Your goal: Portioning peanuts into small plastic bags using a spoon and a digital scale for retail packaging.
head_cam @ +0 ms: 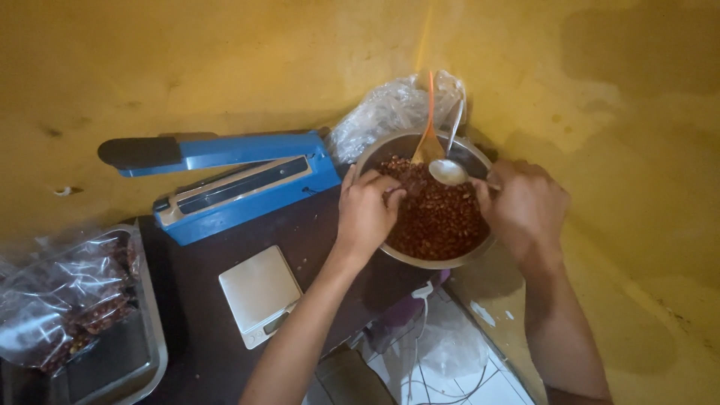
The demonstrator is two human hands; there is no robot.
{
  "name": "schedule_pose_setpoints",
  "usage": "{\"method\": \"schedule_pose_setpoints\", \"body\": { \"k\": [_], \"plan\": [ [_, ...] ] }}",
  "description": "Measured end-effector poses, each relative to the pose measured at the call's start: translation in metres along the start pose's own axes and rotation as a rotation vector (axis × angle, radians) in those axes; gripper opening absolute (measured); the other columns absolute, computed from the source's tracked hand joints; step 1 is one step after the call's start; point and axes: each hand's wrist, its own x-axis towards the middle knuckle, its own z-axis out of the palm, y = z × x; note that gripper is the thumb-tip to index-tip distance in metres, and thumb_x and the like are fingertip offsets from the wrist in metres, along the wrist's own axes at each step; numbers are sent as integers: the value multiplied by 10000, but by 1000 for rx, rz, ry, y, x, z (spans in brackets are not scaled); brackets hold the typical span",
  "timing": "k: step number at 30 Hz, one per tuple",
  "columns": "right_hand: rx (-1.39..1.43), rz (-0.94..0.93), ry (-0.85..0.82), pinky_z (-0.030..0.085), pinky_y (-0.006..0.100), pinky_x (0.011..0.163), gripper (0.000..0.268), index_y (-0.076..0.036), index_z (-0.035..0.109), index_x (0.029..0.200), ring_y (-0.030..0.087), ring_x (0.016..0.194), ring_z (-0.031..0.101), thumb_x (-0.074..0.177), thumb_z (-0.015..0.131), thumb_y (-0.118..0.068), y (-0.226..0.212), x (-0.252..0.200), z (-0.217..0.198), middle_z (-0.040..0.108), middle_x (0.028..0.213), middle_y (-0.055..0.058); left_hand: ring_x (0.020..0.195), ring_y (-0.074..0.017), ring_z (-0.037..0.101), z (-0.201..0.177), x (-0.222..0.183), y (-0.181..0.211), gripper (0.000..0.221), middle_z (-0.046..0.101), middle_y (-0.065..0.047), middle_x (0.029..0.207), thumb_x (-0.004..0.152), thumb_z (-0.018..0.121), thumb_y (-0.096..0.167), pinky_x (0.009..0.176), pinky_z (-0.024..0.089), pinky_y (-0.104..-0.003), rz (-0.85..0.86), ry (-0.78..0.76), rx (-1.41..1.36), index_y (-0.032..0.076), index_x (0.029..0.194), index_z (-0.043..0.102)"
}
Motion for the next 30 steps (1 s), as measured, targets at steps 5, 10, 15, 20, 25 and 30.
{"method": "schedule_pose_setpoints", "body": {
  "k": [5,10,15,20,25,30],
  "plan": [
    [-20,70,-219,600,499,728,295,-200,793,953,363,855,762,879,700,-470,-7,2,32,763,834,126,842,-273,724,-6,0,3,150,700,-37,798,818,832,222,1163,375,-504,4,67,-54,123,920,783],
    [70,-11,-216,612,475,732,231,-191,782,982,341,847,753,859,757,-386,-16,-3,32,755,865,102,754,-253,716,-21,-1,16,132,675,-36,743,808,854,147,1115,421,-486,37,179,-185,90,897,775],
    [945,-125,147,586,312,654,309,-65,766,1063,208,789,729,816,887,-205,-48,-9,20,746,855,106,740,-254,706,-36,-6,30,157,655,-20,726,811,861,191,1086,463,-476,48,270,-245,110,913,774],
    [925,-187,221,585,364,628,161,-127,794,994,266,736,739,857,844,-195,-88,-18,6,762,801,86,763,-246,704,-71,-27,40,140,654,-9,768,833,848,138,1057,499,-466,83,354,-283,102,949,779],
    [902,-312,327,586,278,658,57,-222,806,931,186,695,733,889,840,-241,-133,-32,1,749,734,-9,914,-295,718,-124,-66,21,191,702,-49,956,894,802,177,895,570,-457,33,473,-303,106,1066,757],
    [1370,-440,142,573,233,576,60,-98,763,893,95,582,683,893,769,-38,-183,-47,-22,743,656,38,1146,-288,622,-159,-112,-31,582,633,-204,1262,1022,603,321,1008,515,-465,-231,177,-981,12,1490,446]
  ]
}}
